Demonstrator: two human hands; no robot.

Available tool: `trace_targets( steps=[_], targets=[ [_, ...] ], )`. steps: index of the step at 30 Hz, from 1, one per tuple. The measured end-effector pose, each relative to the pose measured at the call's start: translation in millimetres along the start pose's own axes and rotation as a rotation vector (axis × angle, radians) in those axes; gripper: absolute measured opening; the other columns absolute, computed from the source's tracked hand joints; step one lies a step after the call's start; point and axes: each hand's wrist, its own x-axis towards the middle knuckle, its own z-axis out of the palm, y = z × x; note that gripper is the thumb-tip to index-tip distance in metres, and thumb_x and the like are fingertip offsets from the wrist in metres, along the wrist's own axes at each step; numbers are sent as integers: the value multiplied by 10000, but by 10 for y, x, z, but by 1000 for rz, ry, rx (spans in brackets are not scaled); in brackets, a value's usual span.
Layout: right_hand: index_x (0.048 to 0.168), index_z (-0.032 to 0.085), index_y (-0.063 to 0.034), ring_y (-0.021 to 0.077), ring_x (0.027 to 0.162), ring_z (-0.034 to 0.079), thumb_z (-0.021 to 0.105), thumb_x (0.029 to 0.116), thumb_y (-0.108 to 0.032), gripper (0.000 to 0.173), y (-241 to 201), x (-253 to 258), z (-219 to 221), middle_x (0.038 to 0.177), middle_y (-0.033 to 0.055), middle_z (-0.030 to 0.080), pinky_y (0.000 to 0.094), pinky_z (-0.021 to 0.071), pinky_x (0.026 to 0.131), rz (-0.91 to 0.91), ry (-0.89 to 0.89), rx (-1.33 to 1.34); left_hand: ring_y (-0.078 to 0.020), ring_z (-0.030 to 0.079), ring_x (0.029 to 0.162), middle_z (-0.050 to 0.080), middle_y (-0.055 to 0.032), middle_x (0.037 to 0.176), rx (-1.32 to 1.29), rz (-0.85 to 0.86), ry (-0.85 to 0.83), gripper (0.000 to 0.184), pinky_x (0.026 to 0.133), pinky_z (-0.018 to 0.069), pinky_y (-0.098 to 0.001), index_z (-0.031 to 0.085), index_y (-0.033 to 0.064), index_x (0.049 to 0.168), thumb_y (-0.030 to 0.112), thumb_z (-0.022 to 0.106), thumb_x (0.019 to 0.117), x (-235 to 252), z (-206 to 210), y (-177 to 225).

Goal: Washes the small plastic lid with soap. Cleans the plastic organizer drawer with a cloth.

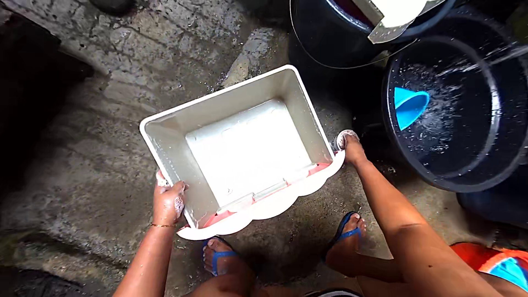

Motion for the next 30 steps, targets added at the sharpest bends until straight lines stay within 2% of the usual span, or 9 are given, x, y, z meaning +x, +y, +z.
trace_targets(
  steps=[3, 8, 14, 17, 19, 21, 24, 27, 30],
  targets=[
    [1385, 533, 49, 564, 1263, 531, 847, 780, -71, 692, -84, -26, 57, 1435, 357, 482, 734, 463, 976, 20, 43, -23, 2, 619, 947, 558, -99, 1313, 19, -10, 22, 725, 777, 524, -181, 282, 60, 1560, -96, 491, 884, -22, 22, 30],
    [1341, 584, 42, 534, 1261, 555, 618, 970, -22, 378, -233, -71, 75, 1425, 344, 507, 695, 468, 999, 67, 55, -47, -91, 618, 1005, 556, -159, 1368, 36, -36, 19, 702, 855, 525, -281, 275, 68, 1583, -71, 478, 925, -29, 28, 48],
    [1411, 524, 69, 534, 1277, 540, 798, 837, -48, 646, 42, 230, -180, 1317, 383, 577, 708, 399, 1067, -98, -202, 54, -161, 621, 1051, 555, -196, 1391, 28, -36, -64, 687, 889, 525, -346, 247, 63, 1598, -16, 476, 955, -30, 5, 57],
    [1369, 543, 80, 435, 1239, 582, 774, 876, -61, 562, -23, 173, -259, 1306, 335, 597, 611, 442, 1070, -78, -216, 221, -143, 626, 1100, 545, -196, 1416, -14, -26, -85, 710, 927, 524, -323, 238, 44, 1597, -13, 486, 935, 5, -8, 62],
    [1372, 525, 49, 333, 1076, 625, 690, 969, -143, 476, -79, 59, -324, 1236, 274, 618, 527, 512, 943, -8, -198, 355, -170, 621, 1152, 533, -205, 1439, -13, -37, -115, 722, 967, 516, -348, 224, 45, 1605, -12, 497, 939, 33, -30, 60],
    [1397, 517, 22, 342, 1004, 658, 647, 998, -198, 474, -173, -59, -464, 1202, 260, 640, 552, 547, 878, 62, -122, 396, -184, 616, 1171, 523, -208, 1450, -14, -63, -136, 733, 981, 513, -354, 212, 51, 1611, -31, 509, 945, 28, -36, 99],
    [1375, 523, 20, 264, 862, 653, 629, 1006, -268, 480, -649, -438, -877, 1109, 213, 652, 492, 560, 780, -29, 85, 441, -189, 628, 1157, 535, -210, 1442, -30, -91, -144, 756, 972, 519, -358, 206, 58, 1619, -54, 521, 941, 13, -52, 158],
    [1324, 564, 9, 170, 916, 675, 627, 983, -249, 432, -1318, -839, -1230, 1126, 149, 665, 413, 581, 836, -330, 268, 554, -182, 652, 1111, 569, -201, 1405, -35, -86, -172, 779, 941, 537, -363, 194, 93, 1631, -23, 526, 936, -17, -26, 140],
    [1315, 561, 9, 94, 917, 686, 594, 997, -205, 385, -2183, -1065, -1144, 1175, 100, 669, 341, 610, 822, -592, 97, 632, -179, 648, 1115, 571, -205, 1402, -45, -77, -194, 788, 944, 533, -358, 193, 79, 1630, -18, 531, 925, -59, 32, 145]
  ],
)
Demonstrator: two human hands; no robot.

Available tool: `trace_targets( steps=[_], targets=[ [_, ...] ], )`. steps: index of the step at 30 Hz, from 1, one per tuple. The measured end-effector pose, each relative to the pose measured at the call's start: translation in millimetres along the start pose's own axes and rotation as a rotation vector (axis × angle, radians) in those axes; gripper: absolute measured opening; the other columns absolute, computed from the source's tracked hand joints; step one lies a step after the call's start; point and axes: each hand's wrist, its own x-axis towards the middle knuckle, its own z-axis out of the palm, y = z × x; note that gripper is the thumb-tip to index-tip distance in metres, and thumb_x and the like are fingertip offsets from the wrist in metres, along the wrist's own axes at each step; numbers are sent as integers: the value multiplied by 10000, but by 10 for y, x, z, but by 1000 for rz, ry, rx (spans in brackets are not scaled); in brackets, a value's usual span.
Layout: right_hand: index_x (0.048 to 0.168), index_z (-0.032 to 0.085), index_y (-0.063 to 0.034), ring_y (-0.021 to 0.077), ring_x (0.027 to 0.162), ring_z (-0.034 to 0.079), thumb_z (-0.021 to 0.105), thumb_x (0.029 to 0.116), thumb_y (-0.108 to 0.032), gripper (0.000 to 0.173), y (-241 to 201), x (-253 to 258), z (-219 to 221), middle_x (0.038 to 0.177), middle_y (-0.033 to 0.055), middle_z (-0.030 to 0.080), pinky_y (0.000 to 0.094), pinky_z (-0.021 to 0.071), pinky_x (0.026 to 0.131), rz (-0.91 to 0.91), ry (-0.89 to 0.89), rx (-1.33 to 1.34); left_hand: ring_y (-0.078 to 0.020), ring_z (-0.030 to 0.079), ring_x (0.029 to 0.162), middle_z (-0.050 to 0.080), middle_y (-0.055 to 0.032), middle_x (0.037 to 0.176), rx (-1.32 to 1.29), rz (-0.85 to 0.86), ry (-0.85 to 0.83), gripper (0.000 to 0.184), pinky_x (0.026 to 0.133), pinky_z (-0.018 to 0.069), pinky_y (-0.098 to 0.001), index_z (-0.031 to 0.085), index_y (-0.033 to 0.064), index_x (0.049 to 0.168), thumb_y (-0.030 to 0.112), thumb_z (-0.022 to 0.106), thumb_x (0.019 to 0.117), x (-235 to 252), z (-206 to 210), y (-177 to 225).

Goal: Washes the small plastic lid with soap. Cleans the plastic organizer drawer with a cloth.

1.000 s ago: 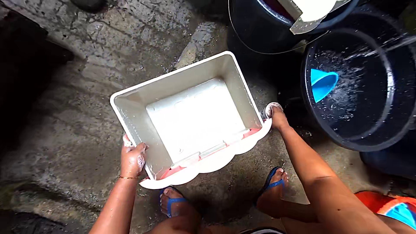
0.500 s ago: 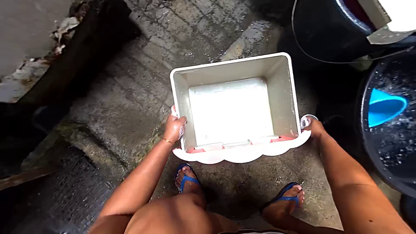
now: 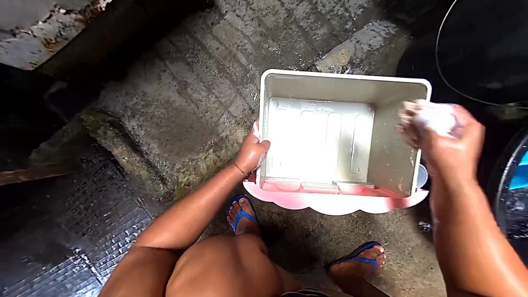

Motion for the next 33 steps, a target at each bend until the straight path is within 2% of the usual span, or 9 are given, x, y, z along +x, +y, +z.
trace_targets(
  steps=[5, 8, 10, 13, 16, 19, 25, 29, 33],
  targets=[
    [1239, 645, 100, 380, 1202, 616, 682, 911, -80, 375, 87, 700, 1785, 1279, 298, 617, 506, 494, 1047, -235, -350, -163, -282, 683, 1043, 635, -229, 1297, 117, 24, -32, 733, 877, 558, -465, 233, 106, 1626, 1, 520, 960, -58, 59, 56],
    [1378, 594, 36, 434, 1356, 523, 592, 980, -80, 415, 357, 827, 2761, 1462, 279, 528, 571, 447, 1113, -373, -493, -425, -287, 683, 1078, 643, -215, 1305, 198, 54, -40, 748, 902, 557, -481, 231, 102, 1628, 15, 530, 949, -6, 40, -3],
    [1348, 619, 15, 446, 1335, 541, 533, 1009, -56, 357, 372, 778, 3057, 1448, 253, 551, 579, 490, 1048, -363, -469, -565, -289, 677, 1070, 646, -224, 1284, 233, 52, -48, 749, 904, 549, -481, 235, 75, 1624, 21, 544, 944, 70, 6, -44],
    [1143, 705, 33, 469, 1238, 595, 569, 957, 0, 233, 414, 514, 3041, 1272, 261, 648, 603, 509, 1002, -402, -460, -515, -245, 688, 1033, 661, -210, 1242, 175, 44, -39, 781, 885, 567, -438, 221, 64, 1623, 23, 557, 919, 51, 44, -140],
    [1025, 737, 36, 446, 1163, 643, 604, 934, 20, 162, 592, -40, 2809, 1165, 248, 694, 608, 511, 1011, -514, -657, -377, -218, 689, 1041, 668, -196, 1222, 140, 54, 15, 779, 892, 569, -421, 250, 44, 1605, 23, 566, 893, 87, 85, -171],
    [1023, 744, 26, 399, 1141, 659, 559, 961, 25, 195, 744, -257, 2703, 1163, 204, 701, 561, 533, 970, -594, -930, -312, -246, 663, 1136, 636, -222, 1290, 157, 21, 15, 755, 970, 541, -442, 228, 18, 1601, 13, 552, 919, 47, 119, -117],
    [1104, 733, 4, 464, 1269, 583, 611, 928, -7, 215, 537, 788, 3001, 1293, 235, 665, 636, 441, 1066, -507, -523, -452, -263, 691, 1017, 658, -229, 1227, 167, 77, -34, 772, 849, 575, -439, 205, 42, 1616, -4, 519, 911, -2, 56, -131],
    [1061, 751, 4, 458, 1221, 612, 623, 916, 7, 193, 608, 175, 2841, 1240, 238, 686, 646, 435, 1070, -516, -672, -399, -309, 693, 1033, 654, -242, 1248, 185, 83, -10, 758, 859, 573, -487, 221, 34, 1609, -19, 511, 911, -32, 87, -68],
    [902, 773, -17, 389, 1030, 693, 732, 812, 61, 126, 767, -498, 2741, 1055, 175, 731, 598, 551, 911, -633, -953, -356, -376, 677, 1040, 627, -282, 1271, 242, 54, -3, 756, 870, 554, -527, 177, 21, 1614, -59, 476, 925, -121, 133, 5]
  ],
)
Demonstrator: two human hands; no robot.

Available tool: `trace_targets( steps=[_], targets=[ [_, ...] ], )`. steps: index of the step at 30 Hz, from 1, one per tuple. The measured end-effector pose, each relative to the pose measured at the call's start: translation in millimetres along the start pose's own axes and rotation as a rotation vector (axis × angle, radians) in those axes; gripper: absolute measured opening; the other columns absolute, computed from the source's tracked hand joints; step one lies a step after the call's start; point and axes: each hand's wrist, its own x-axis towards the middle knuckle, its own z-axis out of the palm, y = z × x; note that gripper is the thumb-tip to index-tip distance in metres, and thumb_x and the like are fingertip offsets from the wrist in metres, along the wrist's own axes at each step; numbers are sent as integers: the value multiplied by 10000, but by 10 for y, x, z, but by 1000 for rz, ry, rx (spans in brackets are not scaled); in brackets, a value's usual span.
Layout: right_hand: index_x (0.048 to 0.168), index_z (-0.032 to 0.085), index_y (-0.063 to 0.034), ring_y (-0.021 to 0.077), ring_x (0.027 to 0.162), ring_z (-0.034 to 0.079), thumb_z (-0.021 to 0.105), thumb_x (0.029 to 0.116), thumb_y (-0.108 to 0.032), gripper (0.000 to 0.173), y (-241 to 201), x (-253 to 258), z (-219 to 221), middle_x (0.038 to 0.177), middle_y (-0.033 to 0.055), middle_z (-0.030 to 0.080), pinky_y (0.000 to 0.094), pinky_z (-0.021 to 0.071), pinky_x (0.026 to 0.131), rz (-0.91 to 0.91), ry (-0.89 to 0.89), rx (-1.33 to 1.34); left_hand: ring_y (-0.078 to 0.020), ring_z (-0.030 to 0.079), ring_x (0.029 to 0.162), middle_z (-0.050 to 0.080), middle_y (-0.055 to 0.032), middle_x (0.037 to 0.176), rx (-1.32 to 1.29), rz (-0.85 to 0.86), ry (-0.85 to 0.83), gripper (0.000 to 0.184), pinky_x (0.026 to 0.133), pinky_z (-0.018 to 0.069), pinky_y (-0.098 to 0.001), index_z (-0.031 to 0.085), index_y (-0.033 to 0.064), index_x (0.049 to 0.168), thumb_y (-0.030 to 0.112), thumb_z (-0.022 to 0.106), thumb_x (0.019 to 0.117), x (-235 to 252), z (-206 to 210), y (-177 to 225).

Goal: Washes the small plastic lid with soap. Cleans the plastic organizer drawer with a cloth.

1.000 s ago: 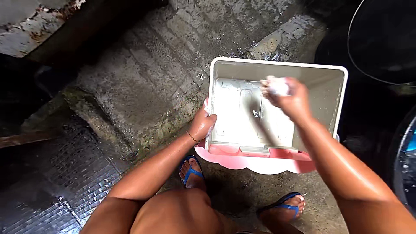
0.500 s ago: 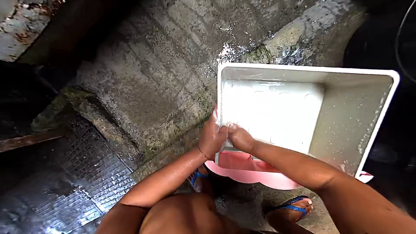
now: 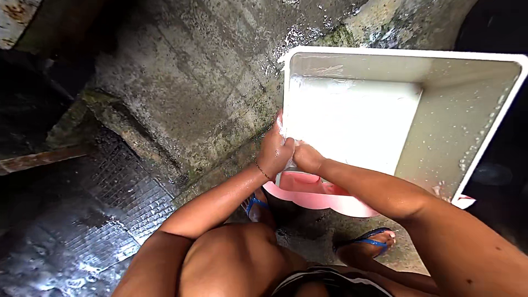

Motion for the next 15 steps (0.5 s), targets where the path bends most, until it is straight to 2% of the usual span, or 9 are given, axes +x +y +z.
trace_targets(
  steps=[1, 2, 4, 7, 9, 12, 15],
  targets=[
    [900, 771, -18, 395, 1004, 698, 733, 811, 57, 123, -22, -8, 25, 1030, 177, 735, 610, 555, 879, -12, -89, 6, -382, 674, 1049, 621, -288, 1280, 9, -3, 9, 742, 876, 552, -526, 185, 14, 1611, -60, 465, 928, -8, 4, 9],
    [949, 768, -5, 415, 1031, 689, 704, 830, 72, 155, -44, 1, 2, 1061, 197, 730, 627, 538, 893, -2, -209, 20, -395, 656, 1104, 601, -300, 1318, 13, -4, 11, 731, 921, 534, -532, 181, 0, 1612, -55, 453, 936, 2, -7, 15],
    [1039, 754, 11, 428, 1135, 650, 666, 856, 100, 222, -21, -20, -102, 1155, 217, 705, 629, 487, 1001, 43, -345, 38, -377, 655, 1123, 606, -298, 1310, -3, 25, 45, 724, 932, 534, -517, 216, -22, 1595, -48, 462, 915, 52, -23, -39],
    [1028, 765, 0, 387, 1215, 634, 675, 874, 89, 200, 229, -486, -263, 1225, 188, 707, 582, 449, 1094, 64, -312, 36, -213, 658, 1179, 632, -221, 1322, -66, 73, 56, 736, 995, 533, -378, 277, -34, 1574, -18, 512, 876, 136, -5, -196],
    [963, 765, 4, 397, 1190, 632, 691, 846, 98, 167, 558, -952, -452, 1171, 191, 713, 590, 448, 1090, 82, -338, 1, -193, 658, 1178, 632, -211, 1326, -88, 80, 45, 743, 992, 536, -365, 282, -27, 1572, -25, 521, 868, 161, -7, -188],
    [1025, 770, -2, 419, 1188, 622, 645, 886, 77, 203, 871, -1544, -678, 1180, 211, 697, 592, 444, 1085, 237, -437, -18, -206, 661, 1176, 628, -213, 1336, -117, 79, 35, 770, 985, 541, -387, 253, -10, 1590, -18, 522, 868, 144, 27, -146],
    [1146, 757, -44, 428, 1256, 581, 639, 915, 44, 274, 751, -1415, -681, 1278, 207, 665, 582, 431, 1102, 312, -452, -7, -184, 643, 1211, 618, -192, 1362, -136, 82, 64, 765, 1010, 529, -376, 265, 5, 1589, 2, 517, 867, 142, 103, -156]
  ],
)
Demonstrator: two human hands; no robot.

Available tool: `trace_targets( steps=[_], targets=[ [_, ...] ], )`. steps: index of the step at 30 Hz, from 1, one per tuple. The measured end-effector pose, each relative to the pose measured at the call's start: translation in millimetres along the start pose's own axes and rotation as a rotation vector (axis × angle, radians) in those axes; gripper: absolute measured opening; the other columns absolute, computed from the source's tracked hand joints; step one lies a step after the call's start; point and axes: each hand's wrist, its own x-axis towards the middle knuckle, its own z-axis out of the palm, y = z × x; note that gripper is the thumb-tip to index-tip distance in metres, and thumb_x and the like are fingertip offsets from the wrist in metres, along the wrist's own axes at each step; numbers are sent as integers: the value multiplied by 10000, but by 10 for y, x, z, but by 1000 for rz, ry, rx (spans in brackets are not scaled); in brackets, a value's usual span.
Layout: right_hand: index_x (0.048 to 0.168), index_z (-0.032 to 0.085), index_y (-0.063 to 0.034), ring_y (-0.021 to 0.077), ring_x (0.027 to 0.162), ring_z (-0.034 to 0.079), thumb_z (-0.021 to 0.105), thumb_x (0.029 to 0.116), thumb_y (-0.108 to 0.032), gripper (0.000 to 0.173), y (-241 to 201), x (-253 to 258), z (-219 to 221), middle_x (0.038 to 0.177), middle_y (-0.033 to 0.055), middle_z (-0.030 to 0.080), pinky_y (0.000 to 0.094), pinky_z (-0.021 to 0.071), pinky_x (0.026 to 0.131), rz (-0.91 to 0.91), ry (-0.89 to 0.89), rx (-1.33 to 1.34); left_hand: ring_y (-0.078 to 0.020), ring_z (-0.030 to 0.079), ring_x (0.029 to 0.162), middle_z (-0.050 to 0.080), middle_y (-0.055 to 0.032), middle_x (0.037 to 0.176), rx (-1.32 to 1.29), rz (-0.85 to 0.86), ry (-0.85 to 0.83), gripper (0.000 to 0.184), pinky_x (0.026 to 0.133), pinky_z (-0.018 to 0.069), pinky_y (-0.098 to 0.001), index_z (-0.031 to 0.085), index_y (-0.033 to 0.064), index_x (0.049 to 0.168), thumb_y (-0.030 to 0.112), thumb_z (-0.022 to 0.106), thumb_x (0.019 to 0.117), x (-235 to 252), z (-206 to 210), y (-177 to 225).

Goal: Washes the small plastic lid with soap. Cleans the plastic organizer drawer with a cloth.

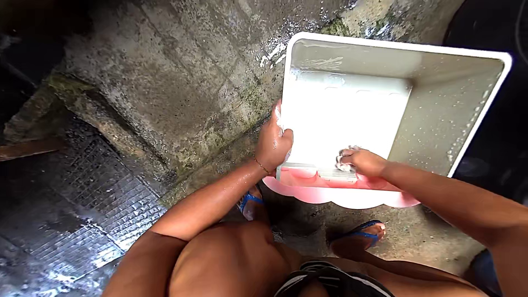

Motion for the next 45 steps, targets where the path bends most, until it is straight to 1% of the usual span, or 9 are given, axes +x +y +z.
trace_targets(
  steps=[6, 14, 19, 23, 29, 32, 35, 40, 45],
  targets=[
    [971, 791, -62, 371, 1117, 663, 724, 842, 50, 184, -907, 1136, 109, 1103, 146, 727, 561, 516, 1014, -384, 289, -18, -180, 614, 1264, 601, -181, 1401, 43, 5, 45, 756, 1052, 503, -370, 264, 5, 1593, 5, 506, 877, -28, 75, -6],
    [940, 784, -63, 383, 1077, 687, 669, 879, 60, 179, -237, 573, 84, 1072, 140, 738, 563, 565, 909, -445, 236, -173, -183, 653, 1189, 627, -198, 1340, 4, 12, 5, 747, 991, 540, -372, 279, -15, 1576, -1, 510, 865, -4, -22, -53],
    [968, 781, -52, 359, 1149, 672, 674, 914, -4, 129, -756, 969, 157, 1116, 138, 739, 547, 541, 997, -439, 365, -85, -166, 667, 1166, 650, -175, 1324, 24, 11, 28, 747, 980, 544, -367, 298, 12, 1582, 18, 507, 864, -15, 52, -47],
    [847, 769, -81, 322, 976, 715, 696, 844, -8, 103, -1032, 1461, 277, 991, 100, 742, 513, 600, 784, -589, 615, -94, -178, 640, 1215, 634, -189, 1347, 63, 17, 36, 738, 1015, 518, -361, 295, -14, 1576, 20, 505, 870, 8, -17, -56],
    [1230, 724, -131, 331, 1342, 563, 498, 1012, -7, 337, -60, 578, 129, 1375, 95, 657, 561, 413, 1131, -601, 245, -282, -158, 648, 1203, 634, -180, 1346, 23, 4, 5, 745, 1003, 535, -351, 283, -5, 1579, 18, 510, 870, 4, -57, -71],
    [1381, 670, -136, 377, 1462, 443, 477, 1012, 10, 441, 312, 312, 9, 1500, 110, 574, 693, 167, 1228, -475, 144, -321, -244, 699, 1067, 671, -207, 1238, 67, -4, -20, 766, 858, 580, -439, 270, 21, 1589, 21, 500, 858, -51, -43, -20],
    [1560, 442, -77, 394, 1531, 312, 269, 1097, -408, 595, 233, 685, -208, 1627, 157, 400, 753, 82, 1201, -296, 390, -353, -259, 712, 1020, 680, -211, 1209, 125, -7, -25, 761, 820, 588, -456, 258, 28, 1593, 23, 489, 868, -72, -36, 32],
    [1573, 357, 12, 492, 1533, 227, 380, 1009, -583, 820, -322, 1606, -580, 1636, 289, 297, 753, 33, 1197, -5, 732, -232, -264, 706, 1060, 684, -204, 1218, 184, -28, -4, 756, 841, 584, -471, 265, 32, 1590, 28, 500, 872, -63, 1, 30],
    [1520, 510, -106, 383, 1530, 320, 377, 1079, -412, 553, -334, 1111, 179, 1620, 168, 408, 716, 106, 1227, -356, 520, -286, -286, 700, 1050, 671, -220, 1222, 181, -24, 0, 749, 850, 577, -485, 260, 27, 1586, 14, 513, 881, -59, -32, 61]
  ],
)
